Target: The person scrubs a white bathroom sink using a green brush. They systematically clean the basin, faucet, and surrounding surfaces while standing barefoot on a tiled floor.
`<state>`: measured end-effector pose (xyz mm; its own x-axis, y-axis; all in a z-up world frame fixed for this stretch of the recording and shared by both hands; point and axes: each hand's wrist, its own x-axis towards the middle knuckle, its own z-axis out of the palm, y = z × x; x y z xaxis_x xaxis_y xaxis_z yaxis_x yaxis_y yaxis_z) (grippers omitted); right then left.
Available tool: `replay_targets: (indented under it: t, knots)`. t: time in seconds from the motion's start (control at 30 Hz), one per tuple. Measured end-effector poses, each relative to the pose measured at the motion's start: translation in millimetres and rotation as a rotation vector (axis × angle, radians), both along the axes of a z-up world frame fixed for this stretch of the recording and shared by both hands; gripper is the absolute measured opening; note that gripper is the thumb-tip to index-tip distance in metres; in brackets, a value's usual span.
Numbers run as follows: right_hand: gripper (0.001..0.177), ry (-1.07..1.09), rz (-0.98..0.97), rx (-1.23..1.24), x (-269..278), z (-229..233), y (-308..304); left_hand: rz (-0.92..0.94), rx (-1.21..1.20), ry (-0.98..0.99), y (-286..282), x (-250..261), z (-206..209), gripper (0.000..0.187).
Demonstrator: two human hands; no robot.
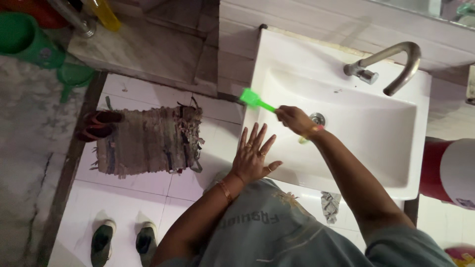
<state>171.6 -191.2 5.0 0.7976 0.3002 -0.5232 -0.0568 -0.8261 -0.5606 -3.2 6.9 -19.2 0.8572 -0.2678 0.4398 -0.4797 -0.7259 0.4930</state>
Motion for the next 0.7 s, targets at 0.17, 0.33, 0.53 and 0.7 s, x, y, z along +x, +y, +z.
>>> replay_targets:
  t: [0.17, 0.33, 0.53, 0.7]
  knots:
    - [0.035, -0.327, -0.392, 0.161, 65, -30, -63, -0.021, 0.020, 0.023, 1, -2, -6, 0.086]
    - [0.027, -0.311, 0.156, 0.345, 51, -98, -51, -0.017, -0.015, -0.017, 3, -3, -10, 0.087]
    - [0.039, -0.280, -0.362, 0.232, 81, -78, -58, -0.002, -0.248, -0.017, 6, -9, -14, 0.087]
    - [0.044, -0.363, 0.464, 0.223, -44, -73, -29, 0.307, -0.648, -0.013, 31, -6, 5, 0.090]
